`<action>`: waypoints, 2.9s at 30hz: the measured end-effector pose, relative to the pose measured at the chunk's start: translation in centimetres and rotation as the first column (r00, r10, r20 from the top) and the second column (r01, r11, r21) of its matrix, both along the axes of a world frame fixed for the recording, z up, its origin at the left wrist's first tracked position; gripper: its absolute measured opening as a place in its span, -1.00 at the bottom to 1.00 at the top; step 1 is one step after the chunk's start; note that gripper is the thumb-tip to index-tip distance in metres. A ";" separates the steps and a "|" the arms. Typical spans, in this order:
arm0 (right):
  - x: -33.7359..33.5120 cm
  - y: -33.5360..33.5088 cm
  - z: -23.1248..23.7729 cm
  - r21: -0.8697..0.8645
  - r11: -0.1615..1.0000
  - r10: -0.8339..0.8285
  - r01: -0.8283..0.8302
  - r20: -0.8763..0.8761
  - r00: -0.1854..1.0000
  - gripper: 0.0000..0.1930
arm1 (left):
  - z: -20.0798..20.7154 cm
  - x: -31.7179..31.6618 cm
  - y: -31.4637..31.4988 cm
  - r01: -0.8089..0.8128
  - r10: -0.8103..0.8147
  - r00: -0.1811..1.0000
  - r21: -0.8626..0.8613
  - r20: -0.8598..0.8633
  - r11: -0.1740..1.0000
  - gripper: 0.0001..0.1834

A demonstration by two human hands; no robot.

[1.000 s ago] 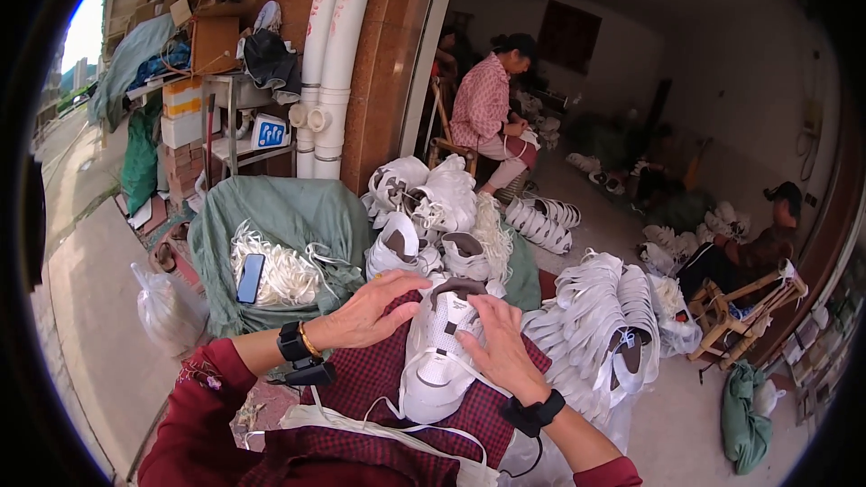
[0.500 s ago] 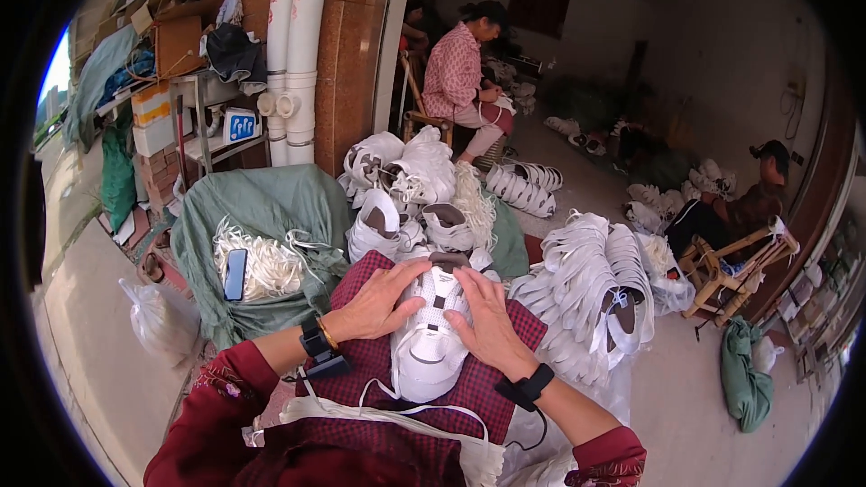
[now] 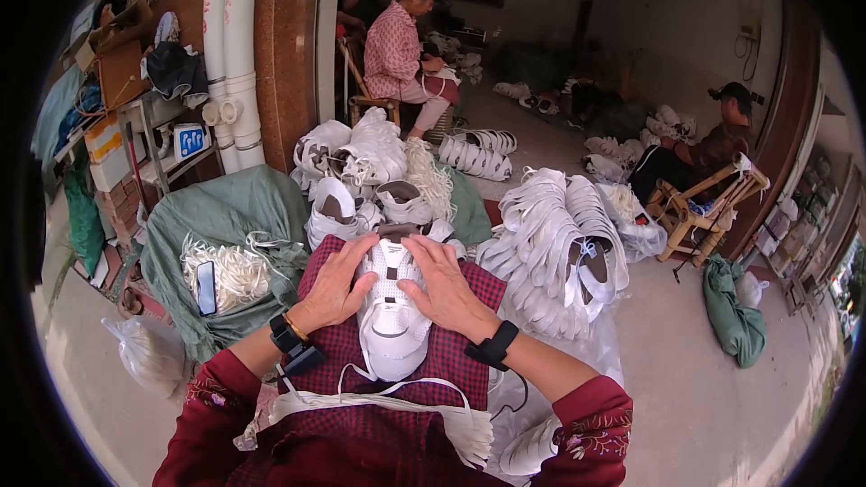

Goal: The person is lacing a white athletic shoe while sitting among many other shoe components.

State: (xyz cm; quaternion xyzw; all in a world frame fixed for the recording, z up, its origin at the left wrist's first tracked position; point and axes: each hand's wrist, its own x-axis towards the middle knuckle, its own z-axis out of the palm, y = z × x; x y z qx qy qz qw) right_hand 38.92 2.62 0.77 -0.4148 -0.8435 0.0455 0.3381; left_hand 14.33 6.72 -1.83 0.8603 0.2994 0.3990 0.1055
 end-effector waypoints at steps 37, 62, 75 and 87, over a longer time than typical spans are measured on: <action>1.7 -5.3 0.0 -0.355 0.926 -0.187 0.127 -0.140 0.972 -0.62 | -1.0 -2.7 -3.1 -0.163 0.162 0.986 -0.018 -0.050 0.986 -0.74; 0.8 -4.4 -0.4 -0.438 0.897 -0.153 0.053 -0.198 0.968 -0.67 | -1.2 -0.9 -5.4 0.137 -0.030 0.968 -0.420 0.251 0.897 -0.75; 1.4 -3.3 -1.2 -0.405 0.914 -0.121 0.007 -0.255 0.959 -0.67 | 2.6 -17.2 1.2 0.155 0.011 0.980 -0.801 0.197 0.578 -0.76; 1.0 -4.5 -0.3 -0.382 0.915 -0.189 0.130 -0.119 0.975 -0.80 | 0.1 -2.6 -5.1 0.049 -0.037 0.996 -0.145 0.084 0.988 -0.63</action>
